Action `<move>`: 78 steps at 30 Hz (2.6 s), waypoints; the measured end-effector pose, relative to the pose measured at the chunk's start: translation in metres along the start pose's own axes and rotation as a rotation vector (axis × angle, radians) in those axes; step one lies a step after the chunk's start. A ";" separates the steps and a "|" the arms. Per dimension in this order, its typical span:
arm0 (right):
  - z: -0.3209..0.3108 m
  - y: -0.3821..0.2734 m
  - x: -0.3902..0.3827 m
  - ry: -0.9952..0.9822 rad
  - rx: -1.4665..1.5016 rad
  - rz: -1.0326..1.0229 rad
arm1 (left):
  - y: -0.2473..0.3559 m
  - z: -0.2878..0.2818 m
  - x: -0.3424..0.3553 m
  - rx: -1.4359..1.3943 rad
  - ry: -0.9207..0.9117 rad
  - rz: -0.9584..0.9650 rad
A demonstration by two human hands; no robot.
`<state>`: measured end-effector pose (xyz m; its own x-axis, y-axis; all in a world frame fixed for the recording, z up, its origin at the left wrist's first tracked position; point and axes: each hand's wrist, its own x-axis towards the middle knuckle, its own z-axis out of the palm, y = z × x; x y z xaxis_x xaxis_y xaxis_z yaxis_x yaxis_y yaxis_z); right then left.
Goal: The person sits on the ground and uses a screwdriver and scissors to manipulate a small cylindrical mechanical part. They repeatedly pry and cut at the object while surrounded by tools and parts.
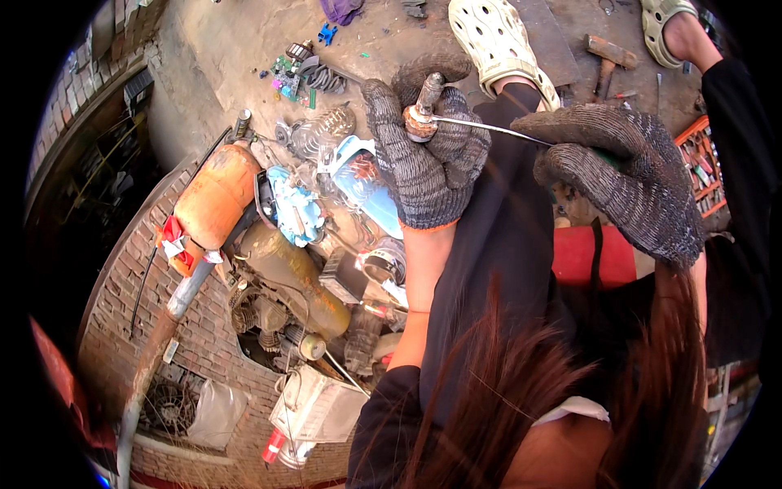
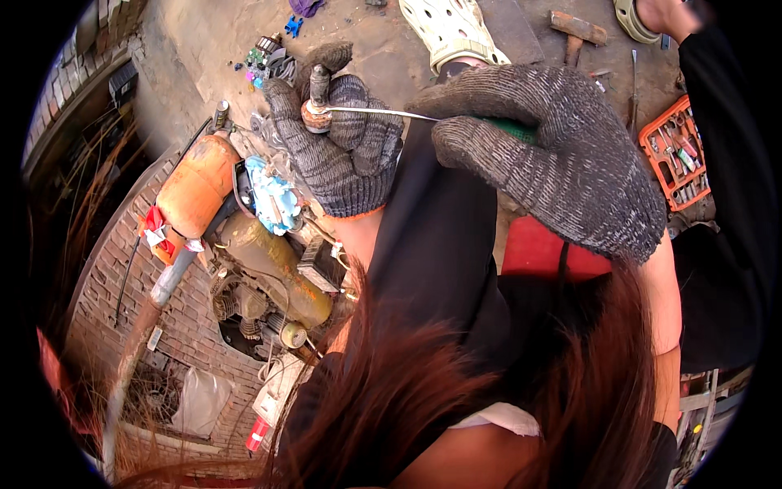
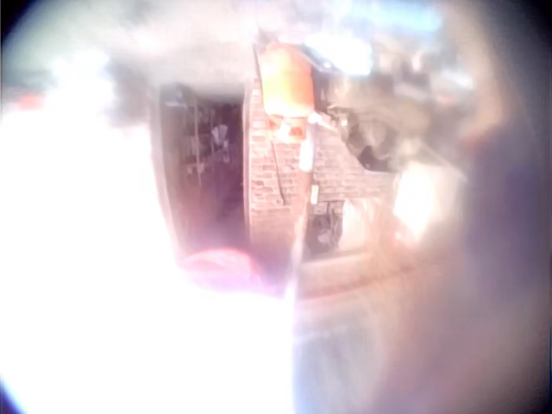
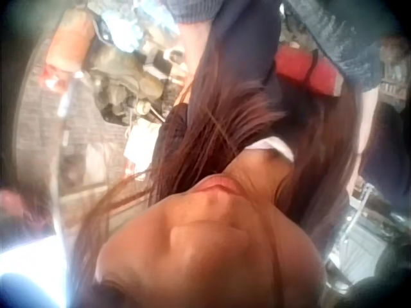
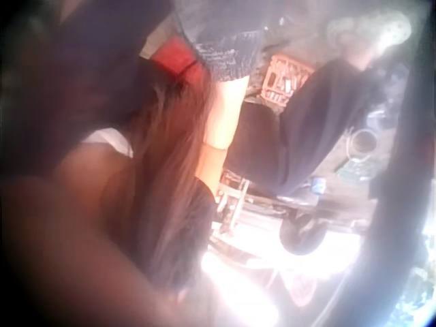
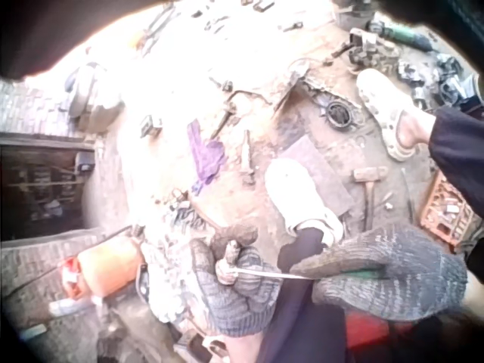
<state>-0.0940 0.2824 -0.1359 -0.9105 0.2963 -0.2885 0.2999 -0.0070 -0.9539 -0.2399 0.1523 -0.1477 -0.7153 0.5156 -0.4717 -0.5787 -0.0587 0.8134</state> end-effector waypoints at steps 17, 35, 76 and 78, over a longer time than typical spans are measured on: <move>0.036 0.001 0.002 0.090 0.406 0.191 | -0.012 0.004 0.002 0.245 0.072 0.204; 0.082 0.037 0.010 0.196 -0.276 -0.014 | -0.023 0.001 0.025 -0.004 0.541 -0.102; 0.015 0.093 -0.155 0.029 -0.470 0.573 | 0.062 0.007 -0.058 -0.078 -0.251 -0.039; 0.002 0.047 -0.176 0.154 -0.172 0.411 | 0.081 0.022 -0.091 -0.033 -0.076 0.058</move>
<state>0.0800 0.2275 -0.1298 -0.6572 0.4407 -0.6114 0.6816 0.0013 -0.7317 -0.2132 0.1195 -0.0317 -0.7170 0.5741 -0.3953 -0.5504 -0.1183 0.8265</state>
